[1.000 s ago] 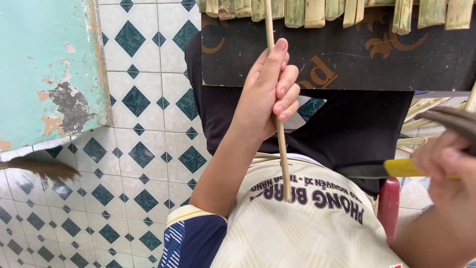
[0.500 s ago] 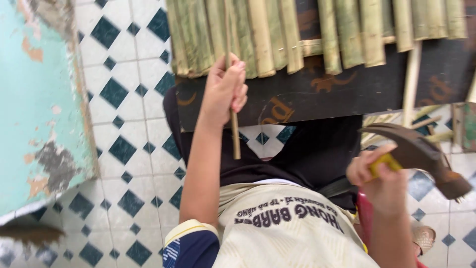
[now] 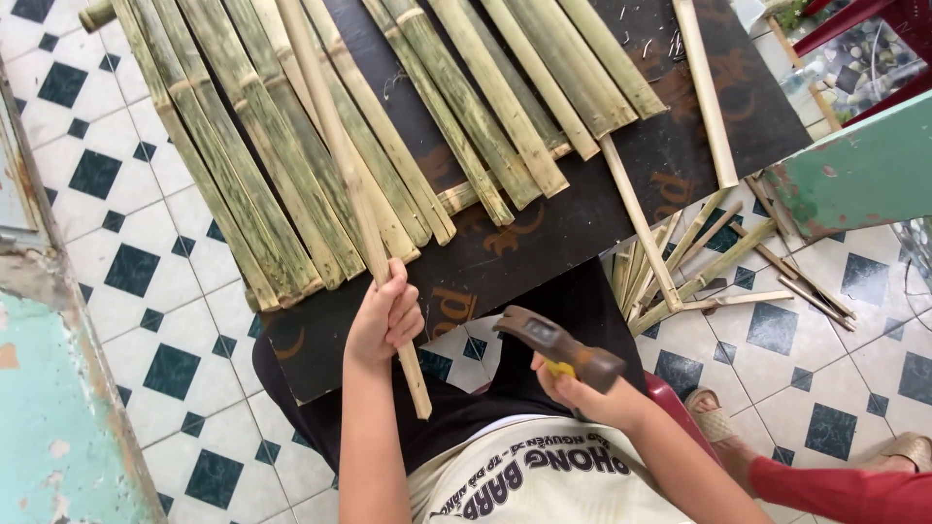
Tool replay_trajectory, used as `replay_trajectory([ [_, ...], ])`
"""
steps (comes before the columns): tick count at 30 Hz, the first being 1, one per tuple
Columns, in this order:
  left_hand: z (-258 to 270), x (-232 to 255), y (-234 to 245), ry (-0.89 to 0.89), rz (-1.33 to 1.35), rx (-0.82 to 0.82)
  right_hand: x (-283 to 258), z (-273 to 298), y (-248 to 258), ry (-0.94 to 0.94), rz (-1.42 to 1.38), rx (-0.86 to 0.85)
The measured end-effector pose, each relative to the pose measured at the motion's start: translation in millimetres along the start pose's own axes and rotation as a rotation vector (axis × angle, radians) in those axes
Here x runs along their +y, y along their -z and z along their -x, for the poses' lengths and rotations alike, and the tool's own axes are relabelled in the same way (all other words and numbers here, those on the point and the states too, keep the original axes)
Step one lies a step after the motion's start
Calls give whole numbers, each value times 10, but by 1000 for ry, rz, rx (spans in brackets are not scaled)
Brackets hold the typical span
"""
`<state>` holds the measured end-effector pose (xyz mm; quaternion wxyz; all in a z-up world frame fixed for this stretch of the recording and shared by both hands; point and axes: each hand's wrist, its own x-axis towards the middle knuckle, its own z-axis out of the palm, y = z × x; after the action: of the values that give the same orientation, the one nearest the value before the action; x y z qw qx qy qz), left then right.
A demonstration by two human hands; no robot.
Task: Nailing thin bamboo strips onto a wooden base to assemble a furniture component.
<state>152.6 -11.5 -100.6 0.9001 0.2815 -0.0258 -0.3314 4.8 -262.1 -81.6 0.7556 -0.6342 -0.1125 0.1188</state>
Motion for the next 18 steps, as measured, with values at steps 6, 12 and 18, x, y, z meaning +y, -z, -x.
replay_trajectory([
  [6,42,101,-253,79,-58,78,-431,-347,-221,-345,-77,-103],
  [12,21,63,-227,70,-77,61,-417,-331,-357,-276,110,-119],
  [18,24,-19,-218,-44,-161,-19,-502,-331,-347,-291,93,-88],
])
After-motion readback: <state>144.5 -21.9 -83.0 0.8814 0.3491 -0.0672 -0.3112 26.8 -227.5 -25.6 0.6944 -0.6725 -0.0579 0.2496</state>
